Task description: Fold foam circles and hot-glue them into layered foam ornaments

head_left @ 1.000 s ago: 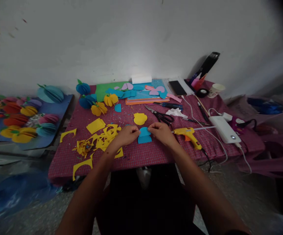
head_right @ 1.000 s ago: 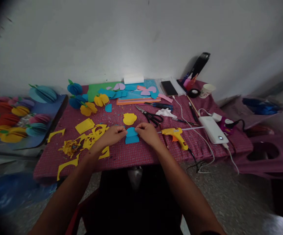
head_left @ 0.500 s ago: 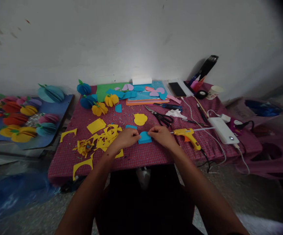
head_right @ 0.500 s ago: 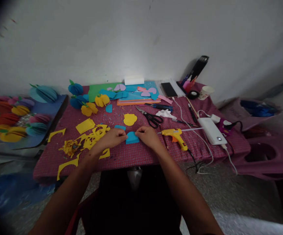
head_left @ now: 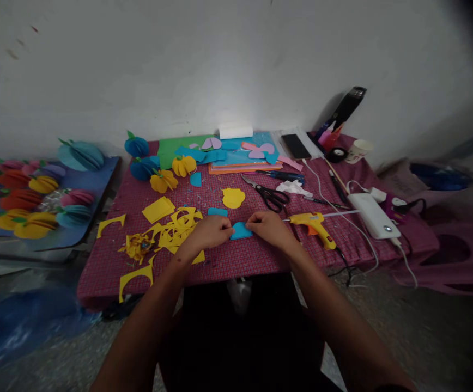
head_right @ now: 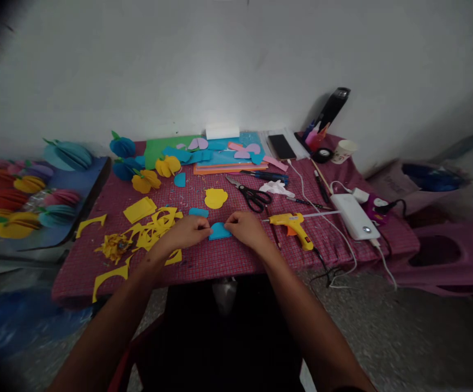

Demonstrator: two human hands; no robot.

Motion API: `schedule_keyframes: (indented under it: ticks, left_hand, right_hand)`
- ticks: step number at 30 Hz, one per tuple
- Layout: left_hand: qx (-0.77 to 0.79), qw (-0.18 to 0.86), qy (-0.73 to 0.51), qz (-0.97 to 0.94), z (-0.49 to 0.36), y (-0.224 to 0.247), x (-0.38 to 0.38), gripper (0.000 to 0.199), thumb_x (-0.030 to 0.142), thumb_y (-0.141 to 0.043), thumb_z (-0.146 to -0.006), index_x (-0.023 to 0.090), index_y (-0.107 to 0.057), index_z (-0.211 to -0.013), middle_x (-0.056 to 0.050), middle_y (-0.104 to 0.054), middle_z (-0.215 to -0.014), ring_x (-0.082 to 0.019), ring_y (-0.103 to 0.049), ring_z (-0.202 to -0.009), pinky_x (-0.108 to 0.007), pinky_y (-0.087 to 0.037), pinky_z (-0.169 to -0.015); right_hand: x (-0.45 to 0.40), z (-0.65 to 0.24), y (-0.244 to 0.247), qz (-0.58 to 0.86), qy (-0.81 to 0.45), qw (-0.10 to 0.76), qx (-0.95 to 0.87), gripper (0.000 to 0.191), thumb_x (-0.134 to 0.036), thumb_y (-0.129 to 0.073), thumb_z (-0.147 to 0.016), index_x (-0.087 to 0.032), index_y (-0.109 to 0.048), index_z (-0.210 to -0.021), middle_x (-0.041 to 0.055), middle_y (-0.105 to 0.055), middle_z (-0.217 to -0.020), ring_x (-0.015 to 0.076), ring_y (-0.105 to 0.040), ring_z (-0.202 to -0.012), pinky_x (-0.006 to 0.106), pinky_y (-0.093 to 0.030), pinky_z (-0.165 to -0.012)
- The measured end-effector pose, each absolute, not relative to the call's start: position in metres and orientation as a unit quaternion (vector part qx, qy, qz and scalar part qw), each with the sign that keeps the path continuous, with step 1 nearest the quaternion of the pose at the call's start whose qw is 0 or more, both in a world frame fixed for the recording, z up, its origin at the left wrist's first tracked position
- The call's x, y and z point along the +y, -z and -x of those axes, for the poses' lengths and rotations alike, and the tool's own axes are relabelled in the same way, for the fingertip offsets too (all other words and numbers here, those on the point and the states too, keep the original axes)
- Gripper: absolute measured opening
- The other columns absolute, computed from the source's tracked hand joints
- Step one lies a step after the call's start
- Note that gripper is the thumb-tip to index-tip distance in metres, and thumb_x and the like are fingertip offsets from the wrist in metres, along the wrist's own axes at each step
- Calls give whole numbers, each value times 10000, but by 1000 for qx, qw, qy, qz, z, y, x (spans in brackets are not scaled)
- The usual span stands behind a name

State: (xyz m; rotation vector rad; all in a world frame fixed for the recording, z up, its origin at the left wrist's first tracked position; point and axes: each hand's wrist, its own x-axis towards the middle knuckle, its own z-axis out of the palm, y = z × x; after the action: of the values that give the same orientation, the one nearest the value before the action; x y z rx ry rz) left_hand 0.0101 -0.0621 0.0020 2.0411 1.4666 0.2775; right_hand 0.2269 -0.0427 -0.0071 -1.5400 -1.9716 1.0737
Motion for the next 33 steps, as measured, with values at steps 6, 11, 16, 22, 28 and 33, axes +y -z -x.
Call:
schedule_keyframes:
  ticks: [6,11,16,22,28,33]
  left_hand:
    - [551,298,-106,-772,-9,0,-62,259,361,-549,-848,198,-667,-685,-7,-649,-654,-148,-541,-602,-280,-297,-568]
    - [546,312,-126,-767,-9,-1,-61,261,361,-548,-838,194,-656,-668,0,-629,-639,-143,-533,-594,-280,-293,-553]
    - [554,320,-117,-760,-9,-1,-59,272,353,-548,-839,191,-626,-635,12,-588,-605,-138,-514,-576,-277,-291,-543]
    - [543,345,-159,-749,-9,-7,-61,269,345,-552,-855,181,-618,-652,18,-578,-622,-129,-507,-581,-267,-311,-538]
    - [548,338,-284,-710,11,-11,-72,252,344,-483,-936,185,-678,-929,-10,-688,-849,-159,-601,-778,-258,-446,-696]
    - [603,182,-266,-730,33,-1,-67,226,230,-511,-906,202,-688,-1045,-54,-693,-982,-205,-615,-936,-323,-479,-861]
  right_hand:
    - [-42,-226,8,556,-376,207,-712,130,-250,-638,-770,-176,-740,-740,10,-701,-687,146,-585,-622,250,-370,-556]
    - [-42,-226,8,556,-393,214,-700,142,-261,-629,-772,-174,-737,-739,10,-697,-680,144,-574,-605,252,-368,-543]
    - [-39,-226,12,558,-393,211,-699,148,-275,-630,-769,-171,-729,-732,12,-701,-696,143,-570,-602,259,-384,-564]
    - [-43,-225,10,549,-407,252,-685,165,-302,-622,-790,-173,-692,-714,-1,-656,-673,146,-562,-620,258,-385,-573]
    - [-71,-238,-9,520,-424,341,-658,187,-350,-610,-829,-197,-631,-724,-13,-616,-679,144,-541,-637,258,-407,-610]
    - [-102,-256,-11,513,-542,249,-618,172,-372,-602,-833,-217,-590,-759,-56,-529,-549,121,-451,-485,243,-342,-495]
